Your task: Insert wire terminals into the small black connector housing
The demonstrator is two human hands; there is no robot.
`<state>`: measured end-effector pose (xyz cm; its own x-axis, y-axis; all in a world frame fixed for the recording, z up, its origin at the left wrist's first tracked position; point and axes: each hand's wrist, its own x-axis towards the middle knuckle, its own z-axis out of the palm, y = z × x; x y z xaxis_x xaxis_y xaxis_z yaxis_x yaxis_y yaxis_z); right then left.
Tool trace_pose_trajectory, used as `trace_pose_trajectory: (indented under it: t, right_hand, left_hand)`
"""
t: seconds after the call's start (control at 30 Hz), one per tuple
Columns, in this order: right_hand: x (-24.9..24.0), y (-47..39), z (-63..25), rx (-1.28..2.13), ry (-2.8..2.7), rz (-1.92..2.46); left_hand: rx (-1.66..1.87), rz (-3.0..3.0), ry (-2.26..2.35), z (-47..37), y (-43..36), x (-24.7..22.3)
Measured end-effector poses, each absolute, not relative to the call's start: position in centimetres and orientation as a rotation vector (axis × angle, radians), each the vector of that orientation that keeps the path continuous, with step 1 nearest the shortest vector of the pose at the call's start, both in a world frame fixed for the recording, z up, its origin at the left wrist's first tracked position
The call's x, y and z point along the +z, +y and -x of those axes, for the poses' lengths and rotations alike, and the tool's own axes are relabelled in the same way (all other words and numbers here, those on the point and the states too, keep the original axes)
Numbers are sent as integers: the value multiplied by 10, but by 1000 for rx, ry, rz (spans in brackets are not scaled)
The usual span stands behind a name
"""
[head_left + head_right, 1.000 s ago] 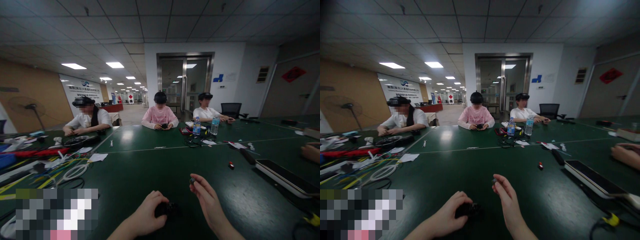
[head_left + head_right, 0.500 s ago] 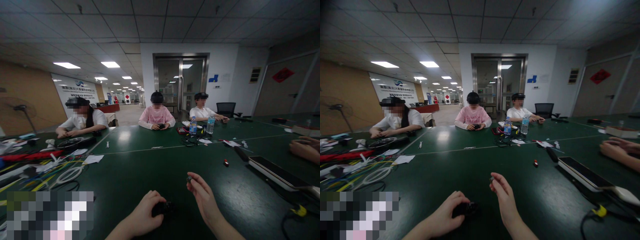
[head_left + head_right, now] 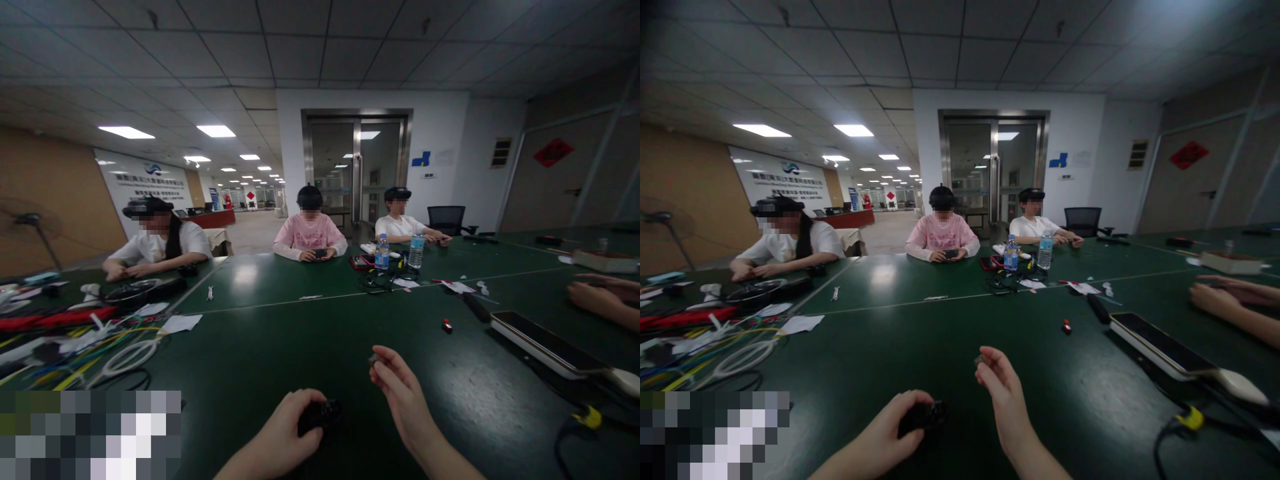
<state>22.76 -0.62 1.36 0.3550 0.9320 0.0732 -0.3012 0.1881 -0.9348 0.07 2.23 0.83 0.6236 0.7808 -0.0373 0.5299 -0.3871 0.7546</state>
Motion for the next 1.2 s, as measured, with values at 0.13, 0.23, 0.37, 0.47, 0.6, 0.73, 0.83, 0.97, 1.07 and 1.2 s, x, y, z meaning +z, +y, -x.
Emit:
trace_pose_trajectory:
  t: [0.13, 0.23, 0.37, 0.47, 0.6, 0.73, 0.83, 0.97, 1.07, 1.2]
  right_hand:
    - [12, -7, -228, 1006, -805, 1007]
    - [12, -8, -228, 1010, -828, 1015]
    - [11, -7, -226, 1016, -832, 1009]
    - [12, -8, -225, 1025, -824, 1000]
    - [14, -9, -224, 1023, -803, 1002]
    - [13, -8, -224, 1025, -797, 996]
    - [9, -7, -226, 1045, -809, 1009]
    - [5, -3, -229, 1072, -812, 1054]
    - [7, -2, -230, 1105, -823, 1080]
    - [19, -3, -230, 1149, -837, 1076]
  left_hand:
    - [427, -2100, 1023, 0, 21, 10]
    - [424, -2104, 1013, 0, 22, 9]
    - [429, -2105, 1029, 0, 23, 7]
    - [430, -2111, 1028, 0, 24, 7]
    - [450, -2087, 997, 0, 25, 5]
    - [525, -2031, 937, -2, 26, 4]
    - [551, -1960, 922, -4, 25, 7]
    - [619, -1920, 939, -6, 24, 8]
    - [644, -1901, 911, -8, 22, 9]
    - [638, -1910, 873, -11, 18, 16]
